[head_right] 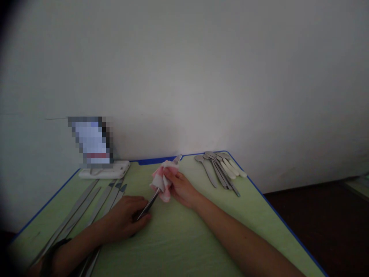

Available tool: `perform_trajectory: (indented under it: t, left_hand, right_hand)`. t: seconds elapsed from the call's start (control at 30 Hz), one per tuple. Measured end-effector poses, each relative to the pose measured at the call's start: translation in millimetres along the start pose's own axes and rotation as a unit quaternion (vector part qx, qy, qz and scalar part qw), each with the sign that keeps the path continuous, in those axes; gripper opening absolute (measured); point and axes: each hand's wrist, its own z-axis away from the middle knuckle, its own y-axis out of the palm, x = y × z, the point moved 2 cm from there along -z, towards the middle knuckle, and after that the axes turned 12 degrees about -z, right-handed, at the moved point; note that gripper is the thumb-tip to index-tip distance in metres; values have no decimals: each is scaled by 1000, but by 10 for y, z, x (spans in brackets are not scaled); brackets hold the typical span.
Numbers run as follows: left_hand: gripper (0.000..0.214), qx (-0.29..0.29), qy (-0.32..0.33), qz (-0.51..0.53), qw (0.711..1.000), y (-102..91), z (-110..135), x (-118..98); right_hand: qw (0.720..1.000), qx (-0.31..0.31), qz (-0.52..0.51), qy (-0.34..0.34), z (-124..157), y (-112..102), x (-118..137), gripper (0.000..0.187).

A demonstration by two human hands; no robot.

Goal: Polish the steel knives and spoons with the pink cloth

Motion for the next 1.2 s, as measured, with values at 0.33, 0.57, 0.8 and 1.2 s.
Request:
perform_trajectory:
  t: [0.33,0.57,0.8,1.2]
  left_hand:
    - [22,-4,1,-9,1000,15,-3,6]
    - [23,-7,1,-11,1000,8,-7,12]
    - [24,-3,1,1,1000,-14,-7,-3]
    - [22,-5,1,-13,1000,-14,13,-2]
  right_hand:
    - [1000,-5,0,2,11,18,-5,26]
    - [992,-68,-87,-61,-46,-19,40,33]
    - [994,-68,-51,-65,-35,10,26,30]
    - [993,-71,-67,-62,-36,-13,14,35]
